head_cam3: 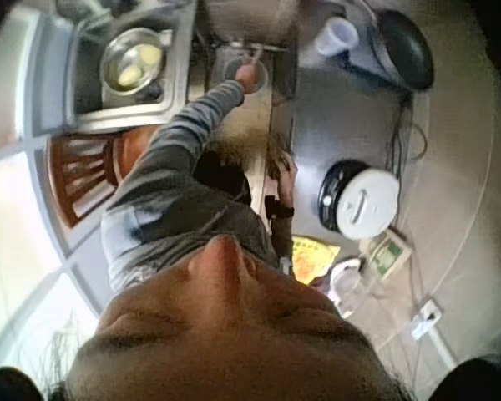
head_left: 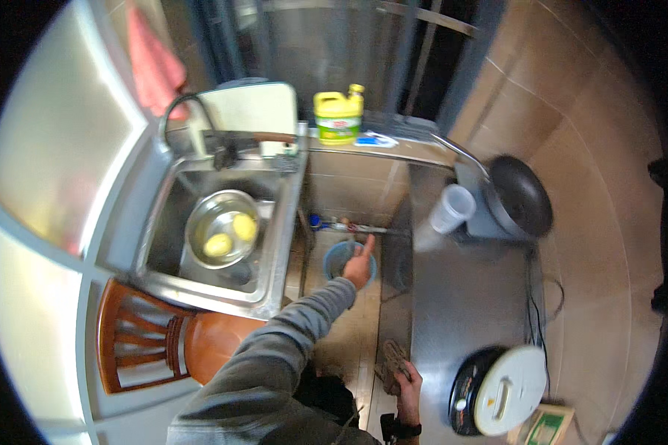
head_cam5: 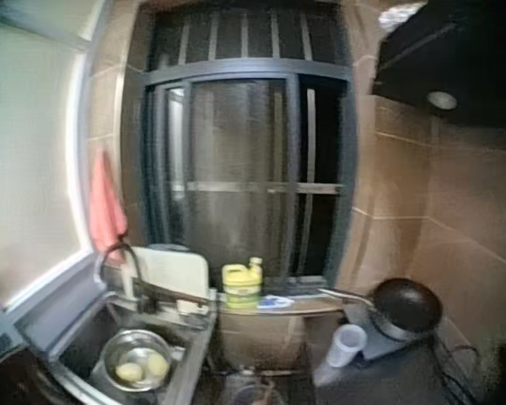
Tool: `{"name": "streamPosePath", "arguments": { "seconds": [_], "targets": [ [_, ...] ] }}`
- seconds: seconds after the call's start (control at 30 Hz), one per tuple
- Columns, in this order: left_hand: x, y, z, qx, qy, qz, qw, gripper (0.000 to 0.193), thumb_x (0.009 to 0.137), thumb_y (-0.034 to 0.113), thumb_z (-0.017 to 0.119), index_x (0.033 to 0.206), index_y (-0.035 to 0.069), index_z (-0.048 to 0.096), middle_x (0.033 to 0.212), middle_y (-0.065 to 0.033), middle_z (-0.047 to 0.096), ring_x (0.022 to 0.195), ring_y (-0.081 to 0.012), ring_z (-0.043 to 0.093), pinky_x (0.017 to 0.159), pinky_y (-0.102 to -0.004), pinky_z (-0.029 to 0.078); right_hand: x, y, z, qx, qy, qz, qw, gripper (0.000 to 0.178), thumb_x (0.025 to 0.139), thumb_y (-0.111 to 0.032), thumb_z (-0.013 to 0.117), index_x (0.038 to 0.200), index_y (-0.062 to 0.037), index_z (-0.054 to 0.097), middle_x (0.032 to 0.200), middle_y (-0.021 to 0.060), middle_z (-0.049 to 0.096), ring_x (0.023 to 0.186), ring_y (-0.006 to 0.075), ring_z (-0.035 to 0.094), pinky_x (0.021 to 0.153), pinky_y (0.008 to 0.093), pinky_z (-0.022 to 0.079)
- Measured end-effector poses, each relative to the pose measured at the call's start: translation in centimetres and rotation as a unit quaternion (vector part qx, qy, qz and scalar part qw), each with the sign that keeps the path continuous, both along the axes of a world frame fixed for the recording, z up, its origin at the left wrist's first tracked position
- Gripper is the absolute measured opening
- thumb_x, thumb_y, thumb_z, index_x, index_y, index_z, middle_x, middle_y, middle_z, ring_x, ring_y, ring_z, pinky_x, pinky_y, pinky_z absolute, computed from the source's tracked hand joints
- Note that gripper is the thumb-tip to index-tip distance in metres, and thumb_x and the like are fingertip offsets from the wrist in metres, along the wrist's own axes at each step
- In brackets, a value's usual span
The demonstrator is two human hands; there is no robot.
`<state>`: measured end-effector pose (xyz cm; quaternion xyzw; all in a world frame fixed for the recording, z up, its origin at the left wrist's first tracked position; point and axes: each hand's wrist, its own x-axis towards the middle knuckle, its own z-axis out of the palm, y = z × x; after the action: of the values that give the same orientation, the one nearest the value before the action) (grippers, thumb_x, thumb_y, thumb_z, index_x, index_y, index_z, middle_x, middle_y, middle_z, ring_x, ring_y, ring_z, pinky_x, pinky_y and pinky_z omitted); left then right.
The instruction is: The person peels a potato with a peeler over a blue colander, then places the peeled potato into a metal bowl in the sink. They collect the peels into a plastic bag, wipe the chair seat, and rinse the potatoes under running water before placing the bowl on the counter.
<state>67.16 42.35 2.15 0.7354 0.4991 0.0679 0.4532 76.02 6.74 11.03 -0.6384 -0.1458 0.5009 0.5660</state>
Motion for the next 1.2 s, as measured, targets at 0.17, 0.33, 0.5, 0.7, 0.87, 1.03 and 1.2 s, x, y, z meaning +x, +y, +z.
{"name": "streamPosePath", "arguments": {
  "seconds": [0.17, 0.33, 0.5, 0.7, 0.87, 1.03, 1.2],
  "targets": [
    [-4.3, 0.3, 4.6, 0.039, 0.042, -0.029, 0.998, 0.101, 0.082, 0.009, 0.074, 0.161, 0.019, 0.012, 0.159, -0.0199, 0.031, 0.146, -0.0497, 0.022, 0.116, -0.0514, 0.030, 0.9, 2.8, -0.9, 0.041, -0.022, -0.003, 0.999, 0.039, 0.087, 0.001, 0.057, 0.126, 0.0043, 0.061, 0.117, 0.0110, 0.069, 0.103, 0.0204, 0.065, 0.090, 0.0327, 0.051],
    [-17.1, 2.9, 4.9, -0.097, -0.341, 0.107, 0.929, 0.068, 0.087, 0.012, 0.073, 0.147, 0.001, 0.043, 0.136, -0.0143, 0.059, 0.122, -0.0228, 0.057, 0.102, -0.0335, 0.047, 1.0, 9.9, 0.5, 0.066, -0.023, 0.001, 0.998, 0.038, 0.093, -0.009, 0.058, 0.130, 0.0008, 0.059, 0.119, 0.0090, 0.067, 0.107, 0.0215, 0.064, 0.094, 0.0343, 0.050],
    [-35.5, 3.3, 6.7, -0.123, -0.439, 0.375, 0.807, 0.053, 0.094, -0.006, 0.050, 0.145, -0.009, 0.038, 0.131, -0.0254, 0.057, 0.110, -0.0263, 0.065, 0.092, -0.0313, 0.055, -3.5, 21.1, 5.1, 0.088, -0.008, 0.063, 0.994, 0.039, 0.096, -0.021, 0.059, 0.128, 0.0018, 0.059, 0.122, 0.0083, 0.064, 0.114, 0.0196, 0.060, 0.097, 0.0323, 0.046],
    [-48.3, 2.3, 5.4, -0.129, -0.362, 0.514, 0.767, 0.051, 0.090, 0.001, 0.055, 0.138, -0.008, 0.045, 0.113, -0.0155, 0.064, 0.091, -0.0191, 0.067, 0.076, -0.0245, 0.056, -12.7, 37.0, 7.0, 0.125, 0.014, 0.271, 0.955, 0.043, 0.097, -0.014, 0.060, 0.135, 0.0049, 0.054, 0.131, 0.0104, 0.061, 0.119, 0.0189, 0.057, 0.102, 0.0304, 0.044],
    [-52.5, 5.1, 0.1, -0.117, -0.286, 0.564, 0.766, 0.040, 0.081, 0.008, 0.066, 0.116, -0.008, 0.059, 0.082, -0.0076, 0.061, 0.058, -0.0131, 0.053, 0.049, -0.0255, 0.041, -19.9, 48.5, 4.8, 0.066, -0.012, 0.345, 0.936, 0.052, 0.096, -0.020, 0.062, 0.139, 0.0039, 0.048, 0.131, 0.0098, 0.060, 0.116, 0.0185, 0.059, 0.099, 0.0321, 0.046],
    [-54.7, 9.6, -4.9, -0.137, -0.016, 0.513, 0.847, 0.033, 0.081, 0.016, 0.066, 0.101, -0.010, 0.061, 0.086, -0.0194, 0.067, 0.074, -0.0288, 0.067, 0.064, -0.0399, 0.054, -24.5, 56.4, 2.0, 0.025, 0.009, 0.395, 0.918, 0.048, 0.094, -0.020, 0.057, 0.138, -0.0009, 0.050, 0.119, 0.0085, 0.064, 0.106, 0.0188, 0.063, 0.095, 0.0332, 0.050],
    [-55.2, 13.0, -9.0, -0.123, 0.224, 0.502, 0.826, 0.060, 0.082, 0.021, 0.065, 0.130, -0.007, 0.042, 0.121, -0.0313, 0.062, 0.112, -0.0461, 0.062, 0.096, -0.0519, 0.050, -25.1, 62.9, 0.1, 0.045, -0.129, 0.519, 0.844, 0.062, 0.088, -0.024, 0.063, 0.145, -0.0066, 0.044, 0.128, 0.0089, 0.057, 0.111, 0.0179, 0.056, 0.095, 0.0312, 0.044]
  ]
}}
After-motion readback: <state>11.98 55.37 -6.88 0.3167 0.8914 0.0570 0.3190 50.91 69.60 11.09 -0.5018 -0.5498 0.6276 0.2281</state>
